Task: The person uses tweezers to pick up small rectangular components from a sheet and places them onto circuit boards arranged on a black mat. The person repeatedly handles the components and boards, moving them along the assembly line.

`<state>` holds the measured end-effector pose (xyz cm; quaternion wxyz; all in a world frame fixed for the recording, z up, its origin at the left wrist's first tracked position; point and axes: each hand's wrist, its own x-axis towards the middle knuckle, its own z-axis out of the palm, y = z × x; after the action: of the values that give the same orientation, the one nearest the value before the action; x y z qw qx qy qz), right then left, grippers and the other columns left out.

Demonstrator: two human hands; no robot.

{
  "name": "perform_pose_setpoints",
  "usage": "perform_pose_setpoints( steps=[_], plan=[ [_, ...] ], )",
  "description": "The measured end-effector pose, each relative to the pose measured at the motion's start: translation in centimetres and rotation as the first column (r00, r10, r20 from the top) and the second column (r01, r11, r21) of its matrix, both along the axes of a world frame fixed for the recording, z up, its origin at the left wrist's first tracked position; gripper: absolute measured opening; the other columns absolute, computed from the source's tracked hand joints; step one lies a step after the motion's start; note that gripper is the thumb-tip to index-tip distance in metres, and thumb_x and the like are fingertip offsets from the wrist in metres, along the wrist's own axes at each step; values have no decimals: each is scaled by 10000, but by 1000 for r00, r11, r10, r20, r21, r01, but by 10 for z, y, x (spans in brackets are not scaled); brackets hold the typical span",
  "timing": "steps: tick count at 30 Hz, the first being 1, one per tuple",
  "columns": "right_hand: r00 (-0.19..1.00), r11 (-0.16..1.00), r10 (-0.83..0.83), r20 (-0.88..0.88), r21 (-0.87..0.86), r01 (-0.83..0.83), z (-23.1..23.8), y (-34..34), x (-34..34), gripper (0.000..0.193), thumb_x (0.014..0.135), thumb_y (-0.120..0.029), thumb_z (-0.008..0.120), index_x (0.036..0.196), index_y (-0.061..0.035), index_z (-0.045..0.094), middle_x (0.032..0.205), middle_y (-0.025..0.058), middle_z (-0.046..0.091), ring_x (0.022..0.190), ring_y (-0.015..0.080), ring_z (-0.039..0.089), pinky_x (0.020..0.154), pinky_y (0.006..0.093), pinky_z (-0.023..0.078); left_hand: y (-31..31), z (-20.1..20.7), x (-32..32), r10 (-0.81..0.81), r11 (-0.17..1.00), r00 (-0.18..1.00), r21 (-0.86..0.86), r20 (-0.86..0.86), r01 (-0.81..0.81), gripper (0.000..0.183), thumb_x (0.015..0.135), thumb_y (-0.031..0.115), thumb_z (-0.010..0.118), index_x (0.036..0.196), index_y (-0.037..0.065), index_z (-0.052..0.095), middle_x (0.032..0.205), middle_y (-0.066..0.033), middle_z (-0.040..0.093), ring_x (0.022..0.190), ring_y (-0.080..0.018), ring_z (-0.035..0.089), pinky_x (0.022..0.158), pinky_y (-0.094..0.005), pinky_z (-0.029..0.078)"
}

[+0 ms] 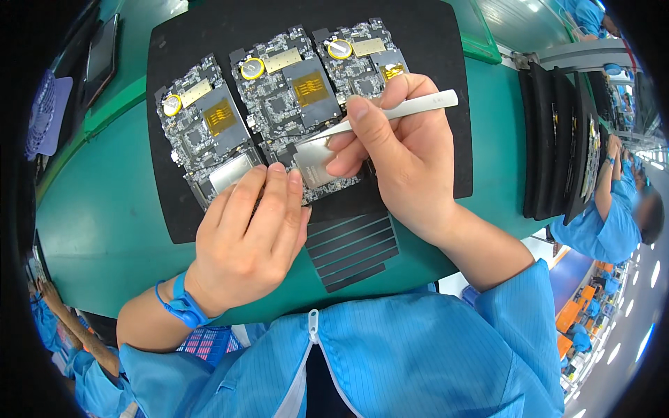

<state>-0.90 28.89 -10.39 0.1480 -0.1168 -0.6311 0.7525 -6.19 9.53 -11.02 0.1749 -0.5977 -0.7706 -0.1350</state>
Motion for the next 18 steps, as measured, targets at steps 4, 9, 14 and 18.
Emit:
perform_pose_setpoints(
  steps=[4,9,14,18],
  plan=[
    [1000,1000,-4,-4,-11,3,-2,1,1,208,959,-111,524,984,-71,322,731,129,623,565,166,653,466,216,508,0,-1,0,2,1000,1000,4,3,-2,331,706,100,677,995,-62,657,978,-173,630,906,-279,613,703,-338,503],
    [1000,1000,-2,-13,-9,2,-2,1,1,204,960,-108,520,982,-70,320,731,127,623,568,164,654,468,214,508,1,1,-1,6,1000,999,9,44,-6,306,693,96,682,964,-45,658,1039,-172,627,886,-273,608,699,-335,500],
    [1000,1000,-12,-12,2,12,0,-2,1,194,964,-114,512,971,-67,325,727,115,617,578,154,657,473,208,508,4,-4,-6,-4,995,987,95,163,-12,263,662,73,681,900,-26,629,1110,-182,610,867,-263,581,689,-338,479],
    [998,990,-28,-52,140,35,-1,-6,3,196,944,-52,522,957,-50,327,726,107,612,594,142,658,493,203,519,4,-1,-10,-30,999,982,46,185,22,236,663,76,664,877,-12,614,1131,-191,599,886,-264,569,704,-335,465]
  ],
)
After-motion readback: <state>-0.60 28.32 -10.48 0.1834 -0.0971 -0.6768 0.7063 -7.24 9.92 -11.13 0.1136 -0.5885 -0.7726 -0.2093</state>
